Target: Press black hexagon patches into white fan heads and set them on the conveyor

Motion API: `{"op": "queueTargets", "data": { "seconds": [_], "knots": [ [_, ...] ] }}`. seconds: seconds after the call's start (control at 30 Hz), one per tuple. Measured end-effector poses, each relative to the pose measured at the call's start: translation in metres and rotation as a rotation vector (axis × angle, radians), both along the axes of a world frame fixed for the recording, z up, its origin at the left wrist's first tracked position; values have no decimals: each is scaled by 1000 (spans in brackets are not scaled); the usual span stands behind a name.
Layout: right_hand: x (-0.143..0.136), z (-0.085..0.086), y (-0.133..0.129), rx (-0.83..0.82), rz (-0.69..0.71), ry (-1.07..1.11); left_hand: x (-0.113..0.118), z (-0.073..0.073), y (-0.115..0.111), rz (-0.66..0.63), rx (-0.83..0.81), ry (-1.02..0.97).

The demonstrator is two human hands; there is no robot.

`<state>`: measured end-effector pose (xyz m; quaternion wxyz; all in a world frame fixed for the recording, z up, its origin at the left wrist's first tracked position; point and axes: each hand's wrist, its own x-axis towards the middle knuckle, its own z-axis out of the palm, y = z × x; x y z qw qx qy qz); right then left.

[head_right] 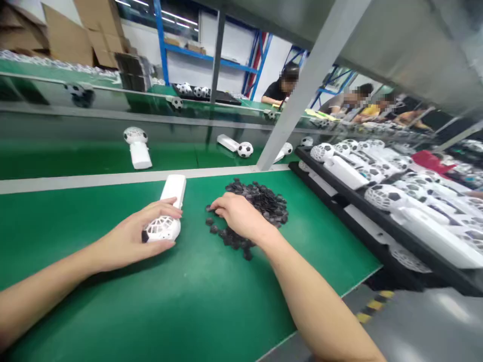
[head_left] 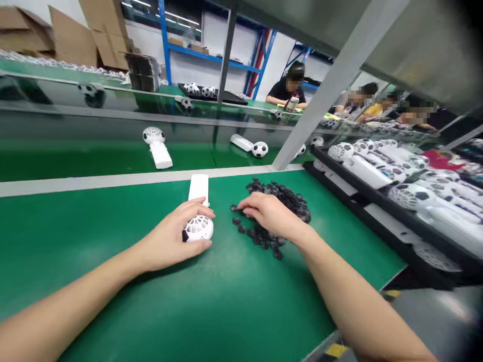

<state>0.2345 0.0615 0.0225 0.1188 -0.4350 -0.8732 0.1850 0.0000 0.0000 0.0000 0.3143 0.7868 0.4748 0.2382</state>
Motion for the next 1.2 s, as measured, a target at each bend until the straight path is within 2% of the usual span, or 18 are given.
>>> {"op": "queueTargets", "data": {
  "seconds": [0.13, 0.27, 0.57, 0.63, 0.77, 0.83, 1.03, 1.2],
  "knots": [
    [-7, 6, -13, -48, 128, 217, 4, 2, 2, 12, -1, -9],
    [-19, 2, -24, -80, 257, 406, 4, 0, 1, -14, 44, -41],
    [-33, -11, -39, -392, 43, 617, 4, -1, 3, -60, 68, -89],
    [-35, -11, -40, -333, 72, 590, 4, -1, 3, -62, 75, -97],
    [-38, -10, -43, -99, 214, 495, 4, 0, 2, -75, 78, -97],
    [-40, -11, -45, -54, 246, 493, 4, 1, 2, -85, 80, -96],
    [-47, -19, -48, -130, 143, 589, 5, 1, 0, -92, 58, -89],
    [-48, -19, -44, -238, 123, 627, 7, 2, -2, -51, 26, -87]
  ]
}}
